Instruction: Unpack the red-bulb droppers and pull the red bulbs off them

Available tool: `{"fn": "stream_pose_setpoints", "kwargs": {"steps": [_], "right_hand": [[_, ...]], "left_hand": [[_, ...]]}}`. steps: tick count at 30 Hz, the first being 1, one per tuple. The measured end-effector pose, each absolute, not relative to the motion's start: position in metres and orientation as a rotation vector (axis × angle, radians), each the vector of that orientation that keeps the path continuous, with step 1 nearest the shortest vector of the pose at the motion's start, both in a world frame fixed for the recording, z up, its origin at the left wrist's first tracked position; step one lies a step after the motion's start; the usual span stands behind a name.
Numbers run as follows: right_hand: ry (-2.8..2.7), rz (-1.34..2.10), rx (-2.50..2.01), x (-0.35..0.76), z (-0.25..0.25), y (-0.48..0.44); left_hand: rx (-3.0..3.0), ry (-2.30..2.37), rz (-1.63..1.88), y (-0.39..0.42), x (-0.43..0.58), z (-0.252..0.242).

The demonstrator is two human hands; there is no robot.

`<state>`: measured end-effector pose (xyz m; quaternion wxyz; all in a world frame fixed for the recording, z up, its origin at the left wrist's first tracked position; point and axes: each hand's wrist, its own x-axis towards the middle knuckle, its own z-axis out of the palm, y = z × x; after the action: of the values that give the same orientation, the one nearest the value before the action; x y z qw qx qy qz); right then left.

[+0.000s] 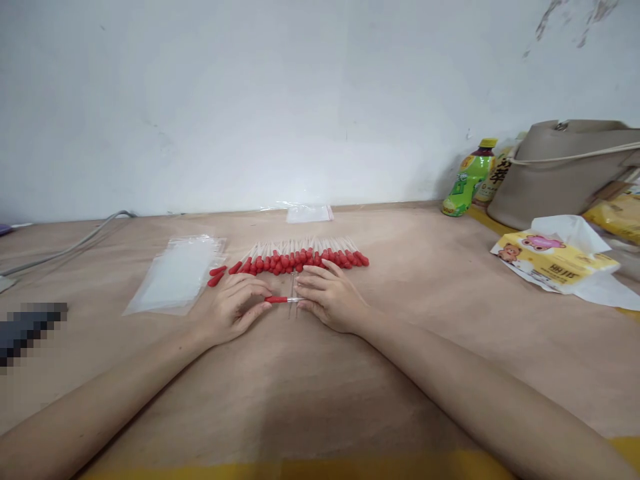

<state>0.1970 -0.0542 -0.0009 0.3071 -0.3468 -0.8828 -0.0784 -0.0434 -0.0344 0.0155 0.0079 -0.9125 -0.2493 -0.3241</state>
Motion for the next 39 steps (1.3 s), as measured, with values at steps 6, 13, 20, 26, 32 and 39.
{"fn": "stream_pose_setpoints", "kwargs": {"steps": [6, 13, 20, 26, 32, 39], "right_hand": [[-2.297, -0.202, -0.845, 0.197, -0.005, -0.053], [-2.254, -0.087, -0.799, 0.194, -0.013, -0.048], [-2.265, 0.007, -0.743, 0.191, -0.013, -0.049], [-2.291, -0.002, -0.719, 0.191, -0.009, -0.053], [-2.31, -0.102, -0.712, 0.191, -0.006, -0.057], [-2.303, -0.101, -0.684, 0.195, -0.011, -0.056]], "left_hand": [[-2.844, -0.698, -1.025, -0.034, -0.025, 0.01], [-2.751, -0.599, -1.116, -0.031, -0.016, 0.004], [-2.724, -0.559, -1.11, -0.031, -0.016, 0.004], [-2.762, -0.531, -0.984, -0.032, -0.017, 0.007], [-2.819, -0.561, -0.941, -0.033, -0.02, 0.007], [-2.898, -0.61, -0.881, -0.034, -0.024, 0.007]]}}
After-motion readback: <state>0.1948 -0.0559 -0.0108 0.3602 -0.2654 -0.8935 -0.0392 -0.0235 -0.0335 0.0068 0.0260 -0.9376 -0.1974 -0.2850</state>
